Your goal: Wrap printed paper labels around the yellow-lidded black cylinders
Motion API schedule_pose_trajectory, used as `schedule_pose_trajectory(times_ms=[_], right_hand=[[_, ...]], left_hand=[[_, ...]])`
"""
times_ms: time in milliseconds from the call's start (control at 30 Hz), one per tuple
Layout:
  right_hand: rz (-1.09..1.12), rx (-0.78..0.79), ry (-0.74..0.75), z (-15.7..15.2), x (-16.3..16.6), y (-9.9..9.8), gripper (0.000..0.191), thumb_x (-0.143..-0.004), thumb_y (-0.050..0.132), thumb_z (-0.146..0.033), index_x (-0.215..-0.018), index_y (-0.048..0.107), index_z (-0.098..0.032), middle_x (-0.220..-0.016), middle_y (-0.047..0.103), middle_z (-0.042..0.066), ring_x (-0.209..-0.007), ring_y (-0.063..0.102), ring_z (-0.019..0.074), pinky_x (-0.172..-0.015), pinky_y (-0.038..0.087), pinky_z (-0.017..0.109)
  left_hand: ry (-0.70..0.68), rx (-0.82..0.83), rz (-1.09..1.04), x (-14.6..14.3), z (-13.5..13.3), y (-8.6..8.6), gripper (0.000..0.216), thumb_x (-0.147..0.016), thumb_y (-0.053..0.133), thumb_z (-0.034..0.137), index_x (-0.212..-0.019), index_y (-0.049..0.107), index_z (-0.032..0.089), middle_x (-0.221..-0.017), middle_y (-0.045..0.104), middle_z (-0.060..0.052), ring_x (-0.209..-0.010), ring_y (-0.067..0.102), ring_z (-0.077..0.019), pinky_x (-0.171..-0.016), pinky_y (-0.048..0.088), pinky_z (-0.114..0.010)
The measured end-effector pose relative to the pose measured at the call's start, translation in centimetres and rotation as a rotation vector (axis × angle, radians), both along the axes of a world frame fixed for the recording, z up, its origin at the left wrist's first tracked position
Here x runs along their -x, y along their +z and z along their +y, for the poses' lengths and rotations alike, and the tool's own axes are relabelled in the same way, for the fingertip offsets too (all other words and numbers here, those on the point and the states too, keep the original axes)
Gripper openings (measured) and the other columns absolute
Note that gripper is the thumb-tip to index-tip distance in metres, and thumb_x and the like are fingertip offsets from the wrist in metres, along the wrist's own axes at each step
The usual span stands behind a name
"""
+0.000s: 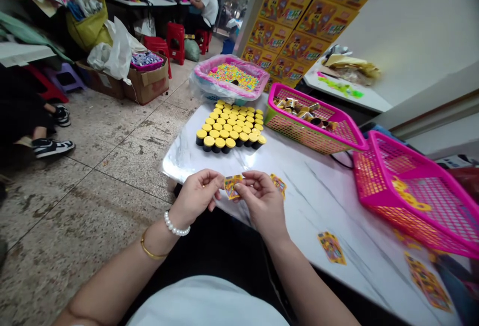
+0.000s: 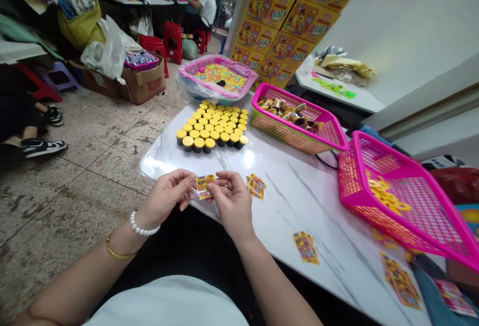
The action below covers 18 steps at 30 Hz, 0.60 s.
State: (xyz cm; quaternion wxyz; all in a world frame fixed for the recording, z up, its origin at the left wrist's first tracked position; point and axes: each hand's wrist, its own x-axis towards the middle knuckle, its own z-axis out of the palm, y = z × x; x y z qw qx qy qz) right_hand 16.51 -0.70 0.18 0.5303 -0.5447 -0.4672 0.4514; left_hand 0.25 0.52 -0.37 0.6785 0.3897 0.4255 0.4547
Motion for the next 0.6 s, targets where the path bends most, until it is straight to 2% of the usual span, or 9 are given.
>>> schedule_pose_trajectory(times_ms=[67,167,333,500,600], right_hand=[[-0.009,-0.025,-0.048,0.1,0.3,0.1,0.039,-0.072,0.082,-0.037,-0.1,0.061,-0.02,-0.075,0.066,-0.002,-0.059,0.067,0.0133,-0.056,0.061,0.027],[-0.047,-0.061,-0.066,-0.1,0.8,0.1,0.032,-0.079,0.076,-0.037,-0.102,0.063,-0.02,-0.071,0.068,-0.002,-0.058,0.067,0.013,-0.057,0.059,0.027],[-0.107,-0.129,-0.152,-0.3,1.1,0.0,0.027,-0.083,0.072,-0.037,-0.101,0.063,-0.019,-0.069,0.07,-0.001,-0.057,0.068,0.014,-0.058,0.059,0.028],[-0.11,-0.199,-0.154,-0.4,1.3,-0.1,0.027,-0.084,0.074,-0.035,-0.103,0.061,-0.02,-0.073,0.073,-0.001,-0.057,0.07,0.0139,-0.059,0.061,0.028],[-0.162,-0.267,-0.147,-0.5,1.6,-0.4,0.026,-0.085,0.072,-0.032,-0.105,0.061,-0.021,-0.074,0.073,-0.002,-0.06,0.071,0.0147,-0.061,0.061,0.028]], left_hand=[[-0.002,0.006,0.003,-0.3,-0.1,-0.2,0.043,-0.077,0.074,0.054,-0.089,0.063,0.014,-0.062,0.06,0.001,-0.041,0.047,-0.006,-0.038,0.035,-0.018],[0.02,0.013,0.027,-0.8,-0.4,-0.1,0.043,-0.073,0.077,0.054,-0.084,0.062,0.015,-0.056,0.057,0.003,-0.039,0.044,-0.0055,-0.037,0.032,-0.017],[0.226,0.005,0.029,-0.8,-1.3,1.3,0.035,-0.075,0.076,0.049,-0.078,0.063,0.017,-0.047,0.044,0.008,-0.038,0.038,-0.0053,-0.037,0.028,-0.017],[0.284,-0.129,0.141,-1.1,-2.1,1.8,0.027,-0.077,0.074,0.041,-0.077,0.073,0.014,-0.057,0.055,0.002,-0.045,0.042,-0.0059,-0.04,0.031,-0.02],[0.286,-0.132,0.165,-1.4,-1.9,1.5,0.026,-0.076,0.074,0.038,-0.079,0.077,0.013,-0.052,0.054,0.002,-0.046,0.043,-0.0073,-0.042,0.032,-0.02]])
